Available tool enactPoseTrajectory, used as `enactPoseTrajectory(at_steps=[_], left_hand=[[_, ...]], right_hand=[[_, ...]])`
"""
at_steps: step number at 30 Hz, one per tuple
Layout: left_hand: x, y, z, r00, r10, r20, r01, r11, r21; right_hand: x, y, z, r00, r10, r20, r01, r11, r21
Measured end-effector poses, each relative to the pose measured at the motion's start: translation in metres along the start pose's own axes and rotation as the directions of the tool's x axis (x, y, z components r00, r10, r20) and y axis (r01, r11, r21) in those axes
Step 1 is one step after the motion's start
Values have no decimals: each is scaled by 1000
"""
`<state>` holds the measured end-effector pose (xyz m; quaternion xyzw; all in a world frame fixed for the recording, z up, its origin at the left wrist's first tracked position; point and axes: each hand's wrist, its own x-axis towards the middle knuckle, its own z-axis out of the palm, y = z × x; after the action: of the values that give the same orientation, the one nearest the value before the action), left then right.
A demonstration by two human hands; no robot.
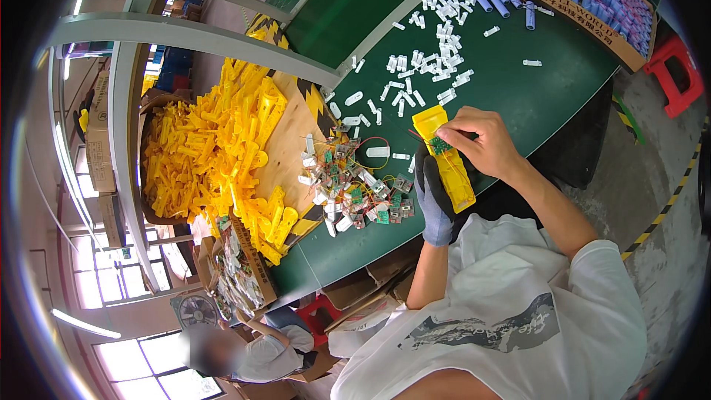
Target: Assembling electronic components into yellow flashlight housings.
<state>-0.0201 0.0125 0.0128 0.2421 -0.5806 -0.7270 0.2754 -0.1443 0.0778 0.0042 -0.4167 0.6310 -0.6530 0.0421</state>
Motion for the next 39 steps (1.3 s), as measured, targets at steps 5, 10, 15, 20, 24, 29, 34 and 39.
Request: enactPoseTrajectory(at_steps=[5, 10, 15, 20, 24, 29, 34, 39], left_hand=[[3, -6, -2, 995, -101, -25, 102, 993, 64], [7, -17, 1, 989, 86, -117, -74, 992, 100], [9, -20, 1, 983, 140, -122, -119, 978, 169], [7, -27, -3, 993, 105, -45, -95, 979, 181], [10, -32, -1, 990, 137, -45, -132, 985, 112], [12, -33, -3, 996, 81, -46, -76, 992, 102], [15, -32, 2, 992, 95, -78, -84, 986, 141], [15, -34, 1, 994, 71, -84, -61, 991, 120]], right_hand=[[-8, -1, 8, 991, 112, -77, -104, 989, 107], [-10, -8, -4, 960, 278, 33, -279, 958, 60], [-13, -3, -3, 977, 154, 148, -133, 981, -142], [-15, 1, 0, 972, 204, 116, -184, 970, -160], [-22, 9, 3, 955, 258, 149, -238, 961, -139], [-21, 8, 7, 931, 334, 146, -320, 941, -112], [-24, 8, 5, 924, 349, 156, -344, 937, -57], [-26, 7, 2, 922, 344, 178, -338, 939, -67]])
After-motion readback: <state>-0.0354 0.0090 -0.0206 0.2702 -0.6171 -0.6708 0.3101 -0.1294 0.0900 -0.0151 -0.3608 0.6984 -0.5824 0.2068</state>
